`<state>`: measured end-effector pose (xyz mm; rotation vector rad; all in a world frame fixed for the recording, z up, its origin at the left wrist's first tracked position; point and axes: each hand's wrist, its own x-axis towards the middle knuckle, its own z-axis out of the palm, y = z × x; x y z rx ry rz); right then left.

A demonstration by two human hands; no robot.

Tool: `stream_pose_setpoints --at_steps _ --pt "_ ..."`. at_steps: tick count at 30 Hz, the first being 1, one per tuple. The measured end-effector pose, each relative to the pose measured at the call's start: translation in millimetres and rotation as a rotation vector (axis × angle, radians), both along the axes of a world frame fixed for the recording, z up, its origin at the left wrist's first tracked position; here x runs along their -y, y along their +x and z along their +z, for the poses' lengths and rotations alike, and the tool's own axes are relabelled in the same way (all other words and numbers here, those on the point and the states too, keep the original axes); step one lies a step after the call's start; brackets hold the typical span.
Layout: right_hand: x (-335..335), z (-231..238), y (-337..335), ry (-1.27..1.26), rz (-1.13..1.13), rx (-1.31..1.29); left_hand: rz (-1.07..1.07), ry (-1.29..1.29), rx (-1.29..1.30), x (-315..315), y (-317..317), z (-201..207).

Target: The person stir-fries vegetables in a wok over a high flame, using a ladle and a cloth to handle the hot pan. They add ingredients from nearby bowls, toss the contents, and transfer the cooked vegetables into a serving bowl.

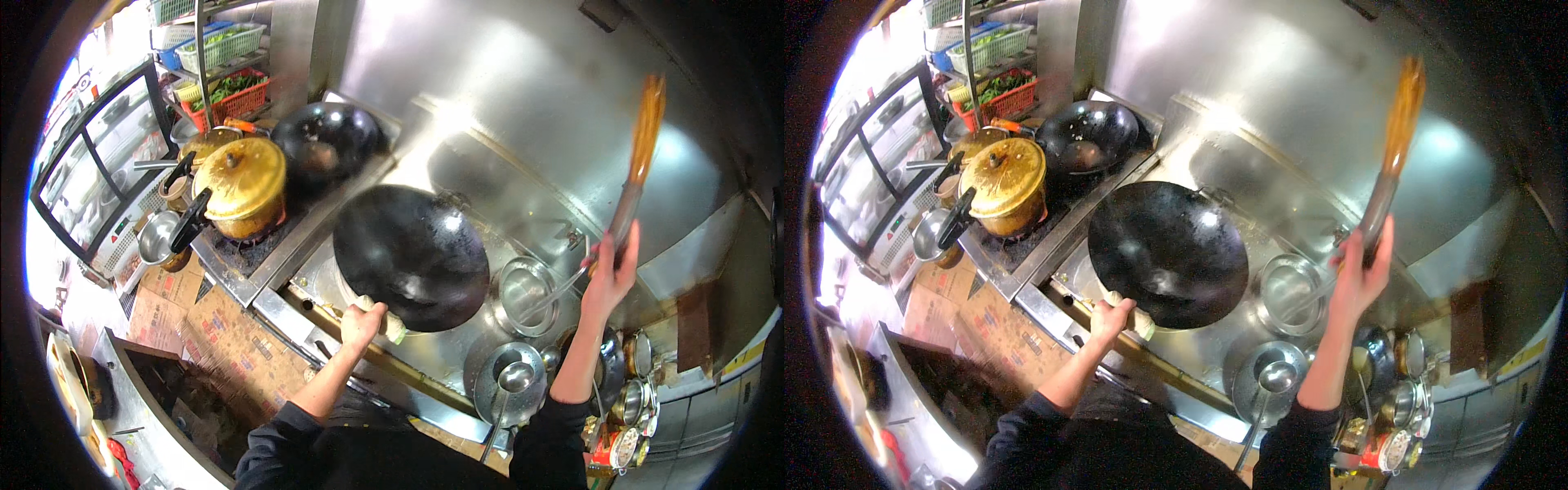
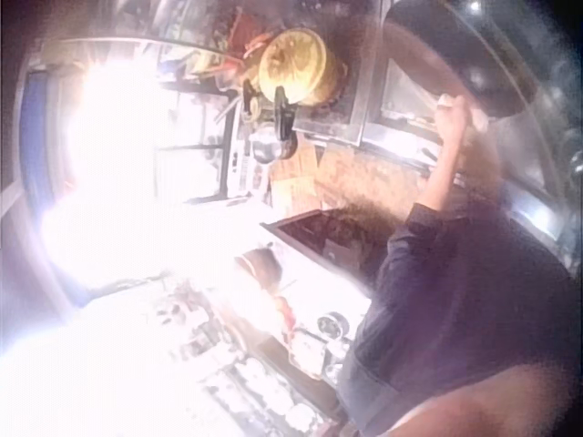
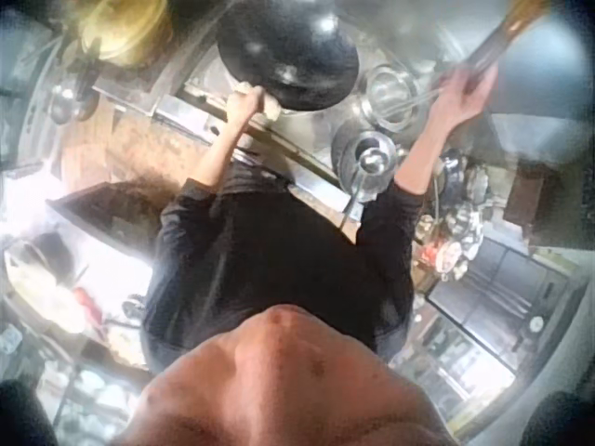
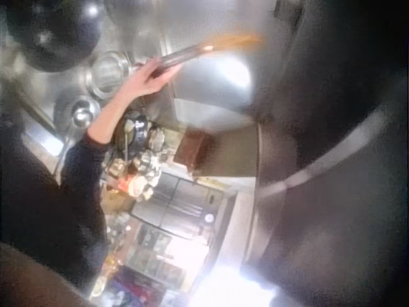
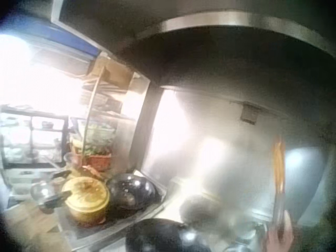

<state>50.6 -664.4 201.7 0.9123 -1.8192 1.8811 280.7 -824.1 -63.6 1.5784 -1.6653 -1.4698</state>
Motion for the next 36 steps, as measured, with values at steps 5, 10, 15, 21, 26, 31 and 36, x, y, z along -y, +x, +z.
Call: stream_pose_setpoints --at_steps 5,10,15,21,26,31,36 --pt "42 -122 -58 0.266 -0.443 -0.344 -0.281 0.133 -0.123 -4 32 -18" --pt "65 -209 -47 1.228 -0.235 -0.007 -0.142 0.456 -0.307 -29 159 -34" --pt "55 -127 -15 0.994 0.475 0.392 0.298 0.626 -0.224 -65 279 -83" --pt "-10 -208 -38 1.503 0.378 0.437 0.495 0.757 -0.012 -103 336 -199" --pt "10 -114 -4 1.472 -0.219 -0.334 0.373 0.768 0.374 -136 375 -193" --pt "24 -80 21 1.698 0.292 -0.244 0.613 0.790 0.048 -144 391 -218" --pt "109 -248 -6 1.028 -0.270 -0.339 0.191 0.548 0.328 -116 351 -182"
